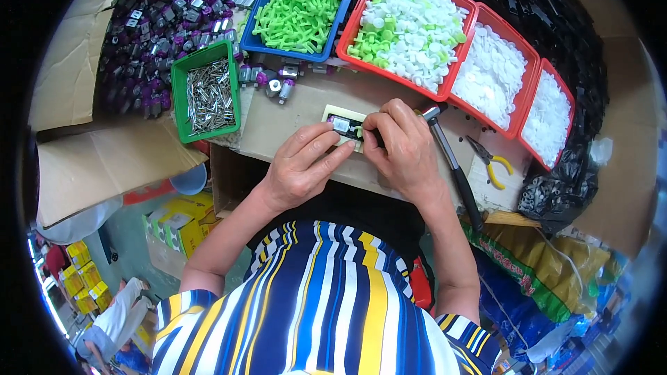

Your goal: Assemble small mechanical or electronic components by inserting pins and using a manual press tool on a factory workbench.

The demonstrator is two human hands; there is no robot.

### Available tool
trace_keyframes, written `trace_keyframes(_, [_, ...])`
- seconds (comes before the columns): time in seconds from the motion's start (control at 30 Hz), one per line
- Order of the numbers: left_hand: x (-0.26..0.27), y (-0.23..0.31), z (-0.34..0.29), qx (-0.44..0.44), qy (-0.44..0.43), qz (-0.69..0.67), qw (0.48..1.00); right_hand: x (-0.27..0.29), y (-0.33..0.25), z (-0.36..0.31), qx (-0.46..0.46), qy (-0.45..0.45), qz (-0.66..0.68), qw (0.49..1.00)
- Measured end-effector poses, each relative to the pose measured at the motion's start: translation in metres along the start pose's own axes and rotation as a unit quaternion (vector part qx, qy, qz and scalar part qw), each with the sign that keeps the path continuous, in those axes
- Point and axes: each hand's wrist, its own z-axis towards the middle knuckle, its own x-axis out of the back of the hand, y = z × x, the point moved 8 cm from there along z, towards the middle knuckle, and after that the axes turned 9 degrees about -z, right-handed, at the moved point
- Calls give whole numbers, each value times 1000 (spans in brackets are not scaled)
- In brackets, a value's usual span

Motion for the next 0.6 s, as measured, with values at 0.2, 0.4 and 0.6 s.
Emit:
trace_keyframes(0.2, [-3,3,8,4,-15,33,999,3,-2,4,15,-25,-15,999])
trace_keyframes(0.4, [-7,2,10,6,-33,53,998,4,-6,4,21,-25,-34,999])
trace_keyframes(0.6, [-6,5,16,-6,-32,55,998,3,-6,5,13,-29,-44,999])
